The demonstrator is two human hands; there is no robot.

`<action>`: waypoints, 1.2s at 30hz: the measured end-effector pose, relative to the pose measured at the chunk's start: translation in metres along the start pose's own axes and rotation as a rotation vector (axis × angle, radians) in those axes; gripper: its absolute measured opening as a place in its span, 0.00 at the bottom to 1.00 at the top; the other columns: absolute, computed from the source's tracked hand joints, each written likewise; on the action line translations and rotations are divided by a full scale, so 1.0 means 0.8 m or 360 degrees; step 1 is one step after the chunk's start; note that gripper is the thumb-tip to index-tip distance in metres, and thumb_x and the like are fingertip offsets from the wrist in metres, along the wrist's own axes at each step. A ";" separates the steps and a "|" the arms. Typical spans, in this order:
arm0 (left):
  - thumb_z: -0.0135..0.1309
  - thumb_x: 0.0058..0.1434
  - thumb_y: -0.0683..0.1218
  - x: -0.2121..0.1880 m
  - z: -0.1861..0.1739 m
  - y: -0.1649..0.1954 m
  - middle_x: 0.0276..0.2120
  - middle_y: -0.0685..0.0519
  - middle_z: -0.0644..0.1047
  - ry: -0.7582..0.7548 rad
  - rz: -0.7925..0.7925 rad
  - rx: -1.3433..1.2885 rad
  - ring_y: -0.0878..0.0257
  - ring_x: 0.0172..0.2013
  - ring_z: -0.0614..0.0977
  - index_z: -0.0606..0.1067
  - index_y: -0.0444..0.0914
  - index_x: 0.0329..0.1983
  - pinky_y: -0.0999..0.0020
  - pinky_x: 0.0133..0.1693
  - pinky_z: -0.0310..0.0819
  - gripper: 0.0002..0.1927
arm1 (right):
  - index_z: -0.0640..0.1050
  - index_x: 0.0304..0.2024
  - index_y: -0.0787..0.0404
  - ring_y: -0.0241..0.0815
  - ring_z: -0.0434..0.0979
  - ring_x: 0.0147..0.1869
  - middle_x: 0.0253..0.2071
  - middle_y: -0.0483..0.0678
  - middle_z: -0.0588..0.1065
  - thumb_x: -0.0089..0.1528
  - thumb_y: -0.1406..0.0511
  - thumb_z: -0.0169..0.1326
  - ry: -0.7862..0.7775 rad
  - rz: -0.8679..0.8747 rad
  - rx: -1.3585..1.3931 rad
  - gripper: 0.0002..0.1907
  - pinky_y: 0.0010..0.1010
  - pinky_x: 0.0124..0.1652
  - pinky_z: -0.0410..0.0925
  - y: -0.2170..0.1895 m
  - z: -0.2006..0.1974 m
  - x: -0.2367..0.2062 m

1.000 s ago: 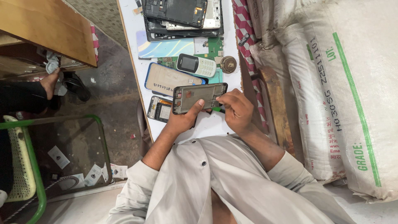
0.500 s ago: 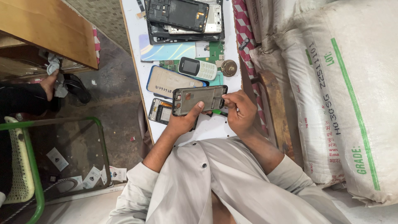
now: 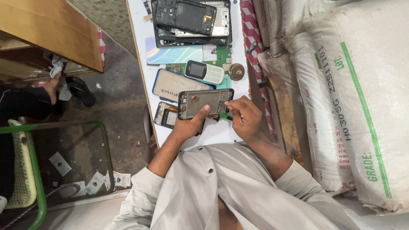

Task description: The person holds a disassembled mobile phone chassis on their lap-side work board and uses a small hand tool to pry and work along the edge of the phone frame, turning the device over as they work. Disassembled phone bodies, screens and a marker lie on the white board around them.

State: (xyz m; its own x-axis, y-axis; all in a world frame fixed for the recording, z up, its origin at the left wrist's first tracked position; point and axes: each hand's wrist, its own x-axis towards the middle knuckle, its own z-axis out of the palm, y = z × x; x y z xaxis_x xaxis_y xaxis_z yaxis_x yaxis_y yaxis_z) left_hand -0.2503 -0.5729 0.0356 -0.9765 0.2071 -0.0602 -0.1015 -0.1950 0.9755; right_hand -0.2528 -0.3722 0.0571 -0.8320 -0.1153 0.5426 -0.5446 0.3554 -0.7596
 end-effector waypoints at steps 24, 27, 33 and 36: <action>0.55 0.68 0.46 0.016 -0.005 -0.012 0.38 0.49 0.83 0.0077 -0.0109 -0.0004 0.64 0.36 0.85 0.74 0.31 0.52 0.68 0.40 0.81 0.15 | 0.78 0.45 0.66 0.36 0.76 0.33 0.31 0.49 0.73 0.68 0.72 0.55 0.0054 0.0189 -0.0137 0.04 0.25 0.35 0.69 -0.006 0.005 0.008; 0.56 0.68 0.44 0.021 -0.010 -0.012 0.37 0.47 0.83 0.0100 -0.0118 -0.0084 0.62 0.34 0.85 0.74 0.29 0.52 0.68 0.37 0.81 0.14 | 0.80 0.46 0.65 0.34 0.75 0.31 0.30 0.48 0.74 0.67 0.72 0.56 0.0102 0.0234 -0.0095 0.05 0.25 0.33 0.68 -0.007 0.016 0.013; 0.54 0.69 0.43 0.019 -0.014 -0.004 0.40 0.48 0.83 -0.0030 -0.0055 -0.0225 0.64 0.36 0.85 0.73 0.31 0.54 0.69 0.38 0.81 0.14 | 0.81 0.48 0.65 0.32 0.75 0.31 0.31 0.47 0.76 0.64 0.72 0.58 0.0086 0.0225 -0.0125 0.10 0.23 0.33 0.68 -0.005 0.021 0.012; 0.54 0.68 0.43 0.018 -0.016 0.002 0.40 0.49 0.82 -0.0037 -0.0050 -0.0241 0.64 0.36 0.85 0.73 0.31 0.54 0.69 0.37 0.81 0.15 | 0.81 0.48 0.65 0.33 0.74 0.31 0.31 0.47 0.76 0.62 0.71 0.60 0.0082 0.0215 -0.0156 0.11 0.24 0.33 0.68 -0.005 0.023 0.009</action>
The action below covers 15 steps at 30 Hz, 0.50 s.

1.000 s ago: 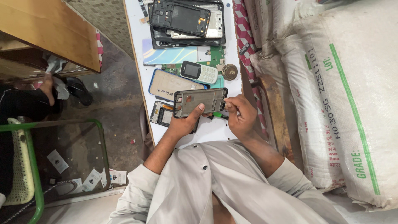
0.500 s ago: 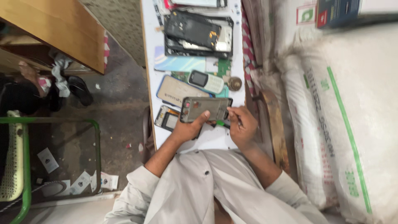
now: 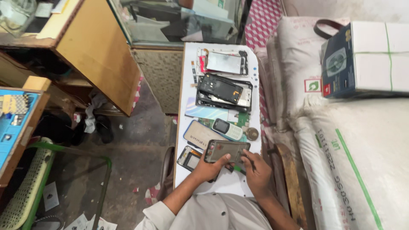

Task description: The person holds a disassembled mobile phone chassis on their lap-side work board and uses a small hand tool to pry and work along the edge of the phone frame, turning the device over as they work. Disassembled phone bodies, screens and a marker lie on the white board around them.

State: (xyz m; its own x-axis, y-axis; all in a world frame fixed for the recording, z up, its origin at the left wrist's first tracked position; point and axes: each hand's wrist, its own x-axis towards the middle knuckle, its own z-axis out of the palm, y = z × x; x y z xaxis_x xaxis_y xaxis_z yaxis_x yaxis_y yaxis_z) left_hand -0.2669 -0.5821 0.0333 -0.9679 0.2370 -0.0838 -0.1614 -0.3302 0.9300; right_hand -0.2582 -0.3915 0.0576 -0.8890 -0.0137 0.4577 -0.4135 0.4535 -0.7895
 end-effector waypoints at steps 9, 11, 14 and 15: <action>0.56 0.68 0.45 -0.002 -0.009 0.026 0.40 0.50 0.82 0.0023 -0.0004 -0.0028 0.65 0.36 0.84 0.73 0.30 0.54 0.69 0.39 0.81 0.16 | 0.75 0.47 0.65 0.30 0.77 0.37 0.34 0.45 0.77 0.67 0.70 0.55 0.0037 0.0126 0.0234 0.07 0.21 0.35 0.71 0.010 0.025 -0.002; 0.55 0.69 0.46 -0.010 -0.010 0.028 0.40 0.50 0.82 -0.0008 -0.0017 0.0001 0.65 0.36 0.84 0.73 0.30 0.55 0.69 0.39 0.80 0.16 | 0.73 0.51 0.65 0.30 0.77 0.37 0.35 0.46 0.77 0.68 0.71 0.53 0.0077 0.0122 0.0272 0.09 0.21 0.36 0.71 0.009 0.025 -0.009; 0.55 0.70 0.46 -0.016 -0.011 0.033 0.41 0.49 0.82 -0.0054 0.0026 0.0079 0.65 0.37 0.84 0.73 0.30 0.55 0.70 0.40 0.80 0.16 | 0.76 0.53 0.65 0.33 0.77 0.37 0.36 0.48 0.76 0.68 0.73 0.51 0.0087 0.0003 0.0032 0.11 0.23 0.35 0.71 -0.006 0.019 -0.009; 0.54 0.70 0.46 -0.017 -0.011 0.034 0.41 0.49 0.82 -0.0069 0.0040 0.0097 0.65 0.37 0.84 0.73 0.30 0.55 0.70 0.40 0.80 0.16 | 0.77 0.52 0.64 0.35 0.78 0.38 0.37 0.49 0.76 0.67 0.73 0.50 0.0042 -0.0023 -0.0014 0.11 0.24 0.35 0.71 -0.012 0.017 -0.006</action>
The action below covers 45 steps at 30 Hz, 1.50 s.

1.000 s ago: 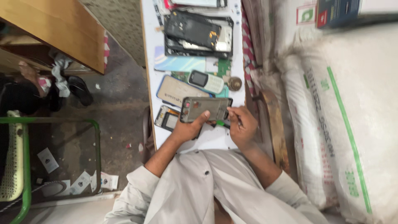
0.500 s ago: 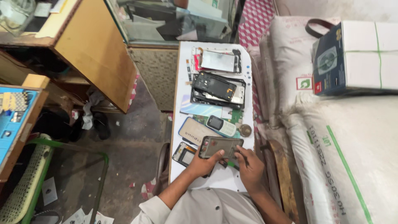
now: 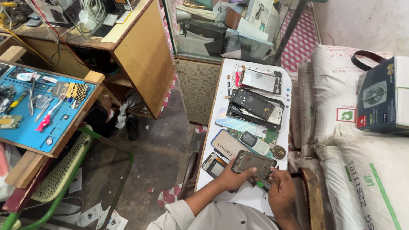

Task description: The person holds a disassembled mobile phone chassis on their lap-side work board and uses a small hand tool to pry and work along the edge of the phone frame, turning the device over as they work. Disassembled phone bodies, screens and a marker lie on the white board around them.

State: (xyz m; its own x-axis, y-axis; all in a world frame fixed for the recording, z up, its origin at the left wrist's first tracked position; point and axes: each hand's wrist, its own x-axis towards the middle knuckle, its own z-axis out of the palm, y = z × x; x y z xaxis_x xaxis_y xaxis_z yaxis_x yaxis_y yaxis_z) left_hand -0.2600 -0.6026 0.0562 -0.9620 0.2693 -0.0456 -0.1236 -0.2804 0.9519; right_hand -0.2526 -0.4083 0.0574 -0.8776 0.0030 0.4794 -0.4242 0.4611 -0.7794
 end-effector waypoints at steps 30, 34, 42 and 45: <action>0.52 0.69 0.42 0.004 0.000 0.010 0.42 0.49 0.81 -0.0111 0.0049 0.0106 0.65 0.37 0.84 0.71 0.30 0.58 0.70 0.41 0.81 0.16 | 0.79 0.40 0.66 0.41 0.77 0.34 0.34 0.51 0.75 0.56 0.75 0.63 0.0017 -0.0407 -0.0165 0.10 0.30 0.32 0.70 -0.036 -0.003 0.027; 0.52 0.70 0.42 0.003 0.002 0.009 0.42 0.49 0.81 -0.0120 0.0042 0.0081 0.65 0.37 0.83 0.72 0.30 0.57 0.69 0.41 0.81 0.15 | 0.78 0.39 0.67 0.41 0.77 0.34 0.34 0.52 0.74 0.57 0.75 0.63 0.0022 -0.0397 -0.0162 0.09 0.29 0.31 0.70 -0.037 -0.003 0.024; 0.53 0.70 0.43 0.003 0.004 0.004 0.40 0.48 0.82 -0.0084 -0.0012 0.0100 0.65 0.37 0.84 0.72 0.30 0.56 0.69 0.41 0.81 0.15 | 0.77 0.38 0.66 0.41 0.77 0.33 0.33 0.51 0.75 0.56 0.76 0.62 -0.0013 -0.0411 -0.0131 0.09 0.30 0.30 0.69 -0.037 -0.007 0.024; 0.53 0.69 0.43 0.003 0.006 0.004 0.40 0.48 0.81 -0.0053 -0.0034 0.0072 0.65 0.36 0.84 0.72 0.30 0.55 0.69 0.41 0.81 0.15 | 0.77 0.37 0.66 0.41 0.77 0.32 0.32 0.50 0.75 0.56 0.76 0.62 -0.0009 -0.0410 -0.0115 0.08 0.30 0.30 0.69 -0.036 -0.007 0.023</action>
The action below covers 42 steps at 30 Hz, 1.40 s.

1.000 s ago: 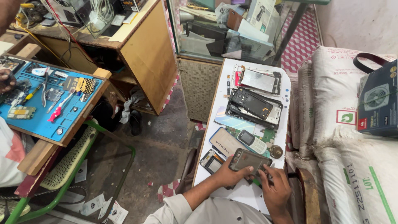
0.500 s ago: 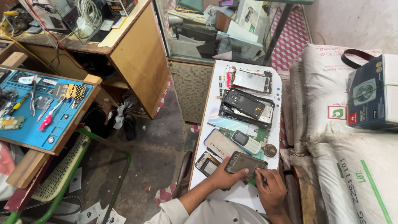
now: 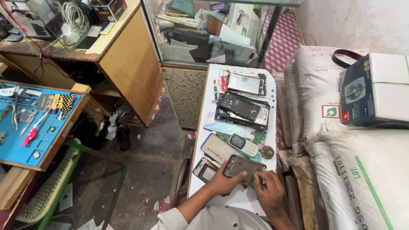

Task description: The person holds a disassembled mobile phone chassis on their lap-side work board and uses a small hand tool to pry and work along the edge of the phone frame, turning the device over as they work. Disassembled phone bodies, screens and a marker lie on the white board around them.

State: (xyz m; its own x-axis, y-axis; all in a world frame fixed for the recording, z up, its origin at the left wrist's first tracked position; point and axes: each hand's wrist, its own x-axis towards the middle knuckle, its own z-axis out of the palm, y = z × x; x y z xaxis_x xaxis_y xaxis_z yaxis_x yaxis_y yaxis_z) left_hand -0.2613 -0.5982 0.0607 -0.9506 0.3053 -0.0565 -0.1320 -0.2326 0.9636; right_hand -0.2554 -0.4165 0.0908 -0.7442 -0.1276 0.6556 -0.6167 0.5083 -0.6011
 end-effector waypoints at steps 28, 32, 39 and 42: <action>0.53 0.69 0.43 0.000 0.001 0.007 0.38 0.49 0.82 0.0077 -0.0035 0.0027 0.67 0.34 0.83 0.74 0.30 0.53 0.71 0.38 0.81 0.13 | 0.77 0.37 0.66 0.39 0.75 0.31 0.31 0.49 0.74 0.58 0.75 0.60 0.0023 0.0115 0.0081 0.06 0.29 0.30 0.68 0.010 0.003 -0.008; 0.53 0.69 0.43 -0.001 0.001 0.008 0.39 0.48 0.82 0.0074 -0.0038 -0.0016 0.66 0.35 0.84 0.73 0.29 0.53 0.70 0.39 0.81 0.14 | 0.76 0.36 0.67 0.37 0.76 0.33 0.33 0.49 0.74 0.60 0.74 0.58 0.0070 0.0262 0.0149 0.03 0.26 0.29 0.69 0.006 0.000 -0.007; 0.53 0.69 0.44 -0.001 0.000 0.006 0.41 0.47 0.81 0.0078 -0.0052 -0.0052 0.65 0.35 0.84 0.71 0.30 0.55 0.69 0.39 0.81 0.16 | 0.75 0.40 0.66 0.32 0.71 0.32 0.30 0.45 0.73 0.66 0.72 0.54 0.0382 0.0747 0.0445 0.02 0.24 0.30 0.65 0.015 -0.004 -0.005; 0.53 0.69 0.45 0.000 0.000 0.005 0.41 0.46 0.81 0.0077 -0.0067 -0.0020 0.64 0.36 0.84 0.71 0.30 0.55 0.69 0.40 0.81 0.16 | 0.75 0.41 0.65 0.29 0.68 0.28 0.27 0.44 0.71 0.69 0.69 0.55 0.0698 0.0939 0.0871 0.03 0.23 0.29 0.64 0.036 -0.007 0.008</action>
State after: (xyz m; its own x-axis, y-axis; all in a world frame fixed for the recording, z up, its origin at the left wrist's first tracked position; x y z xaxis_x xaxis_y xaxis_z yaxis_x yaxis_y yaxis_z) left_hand -0.2621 -0.5989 0.0645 -0.9564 0.2704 -0.1100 -0.1757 -0.2323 0.9567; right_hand -0.2764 -0.3975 0.0801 -0.8819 0.4164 0.2211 -0.2864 -0.1006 -0.9528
